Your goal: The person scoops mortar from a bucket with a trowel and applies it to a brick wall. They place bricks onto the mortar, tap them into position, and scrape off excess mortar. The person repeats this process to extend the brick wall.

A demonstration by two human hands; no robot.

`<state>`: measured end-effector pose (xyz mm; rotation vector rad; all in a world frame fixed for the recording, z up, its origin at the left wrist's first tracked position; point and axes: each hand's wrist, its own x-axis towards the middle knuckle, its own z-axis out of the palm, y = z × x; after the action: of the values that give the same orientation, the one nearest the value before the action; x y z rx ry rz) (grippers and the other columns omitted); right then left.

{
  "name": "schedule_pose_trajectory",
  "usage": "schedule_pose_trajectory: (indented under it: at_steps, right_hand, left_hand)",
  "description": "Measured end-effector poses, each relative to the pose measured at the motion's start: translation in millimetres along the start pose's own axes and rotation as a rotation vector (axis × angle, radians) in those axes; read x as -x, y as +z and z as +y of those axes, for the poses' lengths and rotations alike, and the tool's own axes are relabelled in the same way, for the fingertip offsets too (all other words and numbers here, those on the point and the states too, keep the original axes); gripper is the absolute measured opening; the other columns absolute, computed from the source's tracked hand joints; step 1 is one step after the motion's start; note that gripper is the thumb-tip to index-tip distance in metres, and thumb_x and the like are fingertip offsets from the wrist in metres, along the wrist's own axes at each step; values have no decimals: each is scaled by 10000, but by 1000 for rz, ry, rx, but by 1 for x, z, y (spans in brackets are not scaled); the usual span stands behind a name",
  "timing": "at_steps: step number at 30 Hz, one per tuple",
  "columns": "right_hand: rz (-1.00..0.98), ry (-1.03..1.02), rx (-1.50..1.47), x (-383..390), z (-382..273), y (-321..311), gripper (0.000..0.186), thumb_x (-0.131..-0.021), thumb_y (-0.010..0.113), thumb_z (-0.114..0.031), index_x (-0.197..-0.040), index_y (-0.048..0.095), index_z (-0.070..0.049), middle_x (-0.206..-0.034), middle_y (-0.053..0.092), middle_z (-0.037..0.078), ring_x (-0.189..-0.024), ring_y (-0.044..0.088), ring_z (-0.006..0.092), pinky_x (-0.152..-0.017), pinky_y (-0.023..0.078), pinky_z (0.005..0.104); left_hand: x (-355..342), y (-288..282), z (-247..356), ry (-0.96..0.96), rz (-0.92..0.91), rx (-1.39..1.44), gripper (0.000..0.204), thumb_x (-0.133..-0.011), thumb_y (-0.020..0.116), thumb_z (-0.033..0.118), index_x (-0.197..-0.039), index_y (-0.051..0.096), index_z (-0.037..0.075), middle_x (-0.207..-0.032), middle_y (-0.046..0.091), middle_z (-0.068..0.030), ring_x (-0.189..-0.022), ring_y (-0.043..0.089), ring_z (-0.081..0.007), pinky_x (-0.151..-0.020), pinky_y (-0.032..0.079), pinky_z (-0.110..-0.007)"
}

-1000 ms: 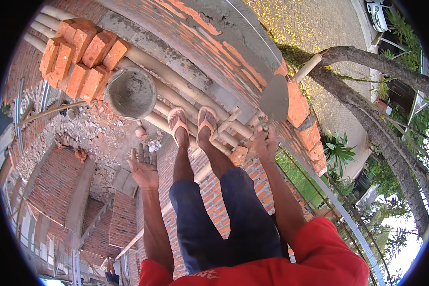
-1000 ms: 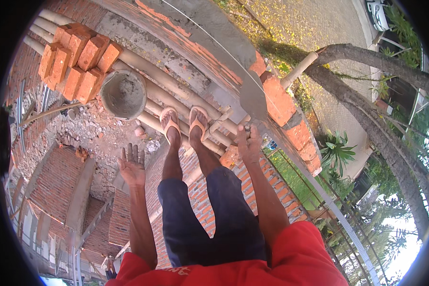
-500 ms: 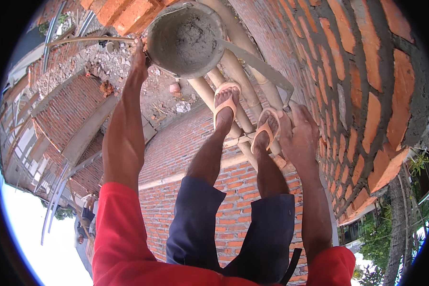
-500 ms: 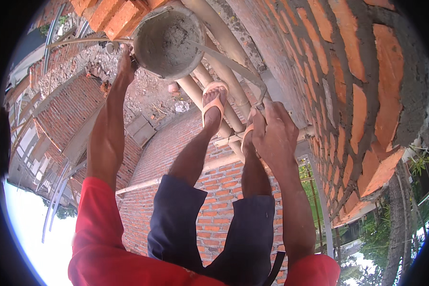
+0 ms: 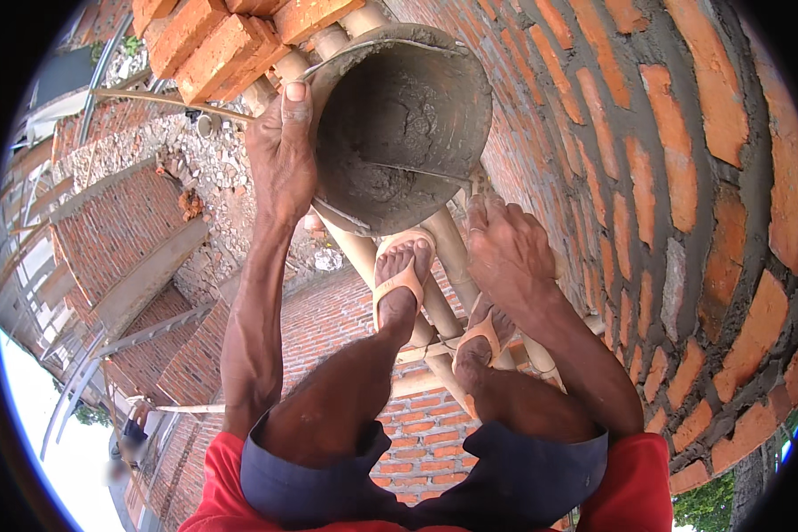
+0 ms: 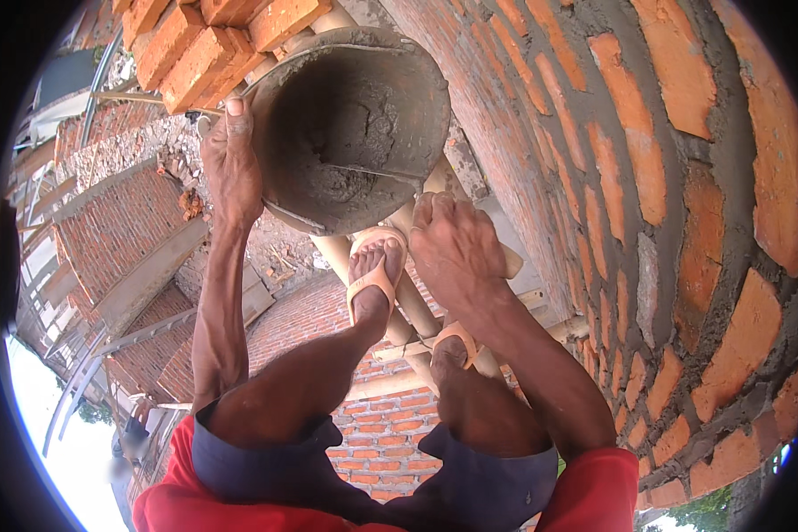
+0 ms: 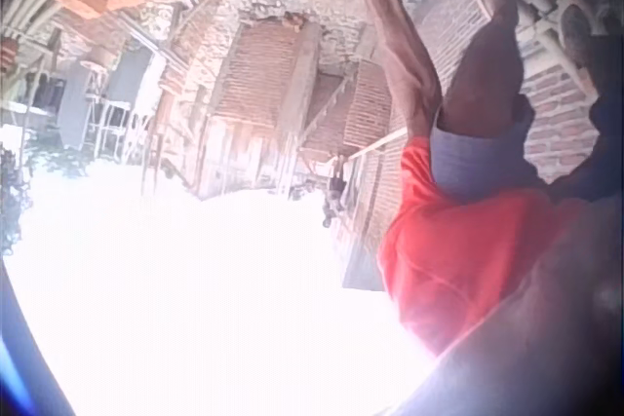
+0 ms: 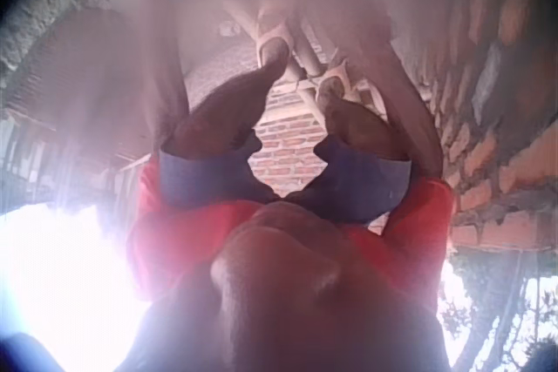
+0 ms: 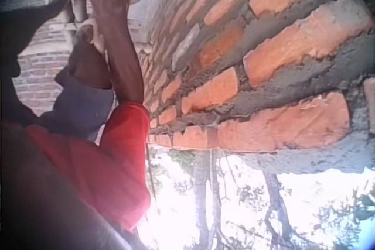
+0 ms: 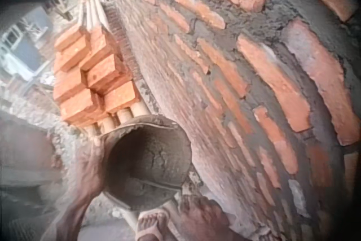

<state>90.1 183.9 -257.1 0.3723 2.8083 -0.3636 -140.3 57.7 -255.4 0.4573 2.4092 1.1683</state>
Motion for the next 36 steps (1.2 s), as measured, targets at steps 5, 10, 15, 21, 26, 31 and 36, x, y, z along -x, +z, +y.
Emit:
schedule_pose_trajectory:
  at_steps: [5, 10, 15, 21, 26, 31, 36]
  right_hand:
    - [160, 183, 171, 3, 47, 26, 278, -891, 674, -126, -1060, 684, 95, -928, 685, 222, -860, 722, 332, -752, 606, 406]
    - [-257, 184, -546, -7, 54, 56, 247, -926, 629, -117, -1015, 656, 111, -910, 663, 326, -896, 687, 495, -788, 532, 551]
    - [-266, -6, -838, -12, 37, 67, 325, -958, 615, -183, -848, 624, 122, -722, 599, 321, -739, 664, 464, -754, 510, 527]
    - [-545, 122, -1315, 0, 22, 60, 378, -1023, 608, -273, -832, 634, 52, -678, 577, 86, -601, 596, 141, -552, 499, 361]
    - [-508, 191, -1285, 22, 27, 44, 344, -985, 664, -267, -870, 676, 58, -644, 562, 56, -573, 558, 141, -527, 468, 348]
    - [-391, 137, -1041, 50, 50, 4, 394, -906, 758, -293, -960, 686, 90, -693, 641, 170, -653, 596, 206, -651, 512, 405]
    - [-216, 95, -934, 93, 64, -75, 459, -953, 688, -338, -1090, 690, 99, -781, 685, 277, -740, 702, 359, -744, 531, 475]
  left_hand:
    - [34, 28, 4, 192, -124, 160, 563, -1094, 526, 508, -1321, 714, 28, -1054, 767, -48, -999, 649, -122, -935, 521, -306]
    - [52, 33, 2, 155, -214, 140, 486, -1083, 588, 439, -1326, 713, 37, -1081, 760, -56, -1021, 636, -124, -949, 514, -317]
    - [52, 27, -5, 218, -121, 254, 562, -1095, 555, 465, -1333, 686, -27, -1059, 715, 10, -919, 565, -70, -830, 447, -226]
    - [56, 13, -11, 113, -62, 317, 496, -1099, 578, 388, -1310, 689, -46, -1160, 723, -35, -1038, 601, -95, -940, 469, -261]
    - [61, 12, -24, 77, 27, 571, 508, -1095, 579, 418, -1295, 698, -33, -1132, 719, -37, -992, 591, -92, -907, 479, -260]
    - [33, 6, -61, -17, 125, 519, 581, -1098, 520, 512, -1228, 714, -20, -945, 640, 11, -819, 498, -92, -722, 437, -273]
    - [-28, -29, -129, -70, 275, 143, 676, -1111, 378, 597, -870, 649, 26, -652, 397, 33, -643, 353, -101, -561, 280, -357]
